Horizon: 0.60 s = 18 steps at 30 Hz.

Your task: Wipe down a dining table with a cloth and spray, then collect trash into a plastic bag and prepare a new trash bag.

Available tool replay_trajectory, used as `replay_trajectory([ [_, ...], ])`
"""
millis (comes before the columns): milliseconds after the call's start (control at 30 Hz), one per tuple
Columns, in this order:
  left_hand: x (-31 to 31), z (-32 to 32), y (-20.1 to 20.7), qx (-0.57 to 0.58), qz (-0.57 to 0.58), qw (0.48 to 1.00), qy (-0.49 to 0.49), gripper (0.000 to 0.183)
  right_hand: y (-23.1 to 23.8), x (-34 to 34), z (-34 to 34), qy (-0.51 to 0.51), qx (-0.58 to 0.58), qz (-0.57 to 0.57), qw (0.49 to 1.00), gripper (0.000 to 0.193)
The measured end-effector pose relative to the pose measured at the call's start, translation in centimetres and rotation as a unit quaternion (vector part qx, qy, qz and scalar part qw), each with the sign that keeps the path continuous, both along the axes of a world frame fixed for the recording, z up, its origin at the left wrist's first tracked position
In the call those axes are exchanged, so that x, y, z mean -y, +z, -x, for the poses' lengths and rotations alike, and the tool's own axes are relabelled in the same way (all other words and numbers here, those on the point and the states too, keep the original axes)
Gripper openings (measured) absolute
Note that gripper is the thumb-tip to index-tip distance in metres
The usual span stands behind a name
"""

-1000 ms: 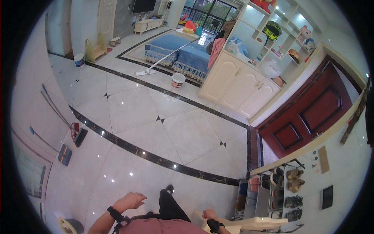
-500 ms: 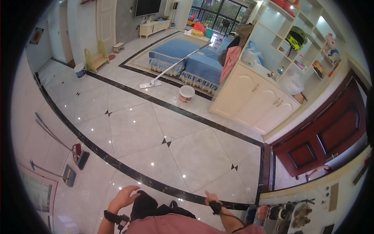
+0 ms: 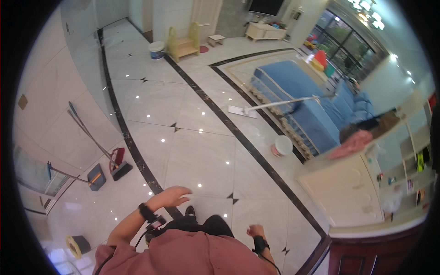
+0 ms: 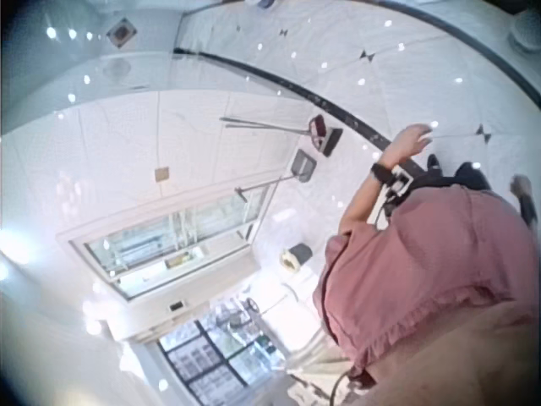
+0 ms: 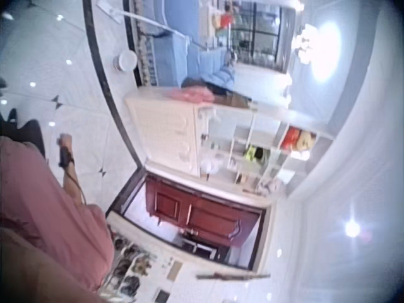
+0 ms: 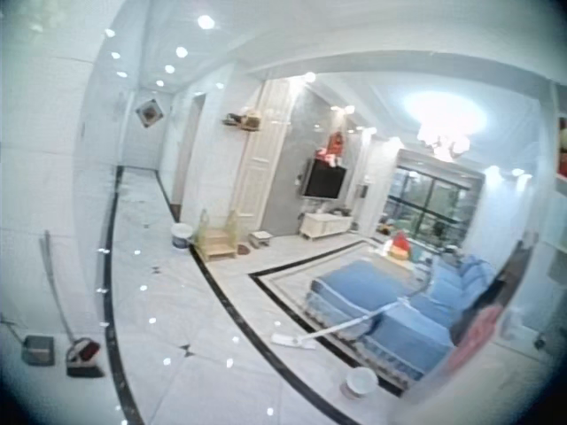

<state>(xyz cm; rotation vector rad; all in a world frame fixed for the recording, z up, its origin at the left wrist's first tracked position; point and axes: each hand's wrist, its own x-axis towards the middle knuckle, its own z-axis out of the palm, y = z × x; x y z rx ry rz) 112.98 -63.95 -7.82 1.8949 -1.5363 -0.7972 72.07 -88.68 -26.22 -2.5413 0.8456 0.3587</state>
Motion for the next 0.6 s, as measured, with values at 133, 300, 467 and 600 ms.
replay_trajectory([
  [133, 11.9, -7.0, 1.0, -0.013, -0.045, 0.995, -0.086, 0.032, -5.2, 0.9, 0.9, 0.011, -0.188, -0.005, 0.982, 0.023],
  [300, 25.1, -15.5, 0.6, -0.014, -0.064, 0.983, -0.174, 0.032, -6.1, 5.5, 0.1, -0.277, -0.174, -0.165, 0.931, 0.026],
  [467, 30.8, -28.7, -2.0, 0.012, -0.108, 0.991, -0.08, 0.034, -10.2, 21.2, -10.5, -0.169, -0.15, -0.131, 0.965, 0.029],
  [600, 33.2, -40.6, -3.4, -0.019, -0.072, 0.992, 0.099, 0.028, -12.8, 41.6, -32.0, -0.173, 0.087, -0.227, 0.954, 0.023],
])
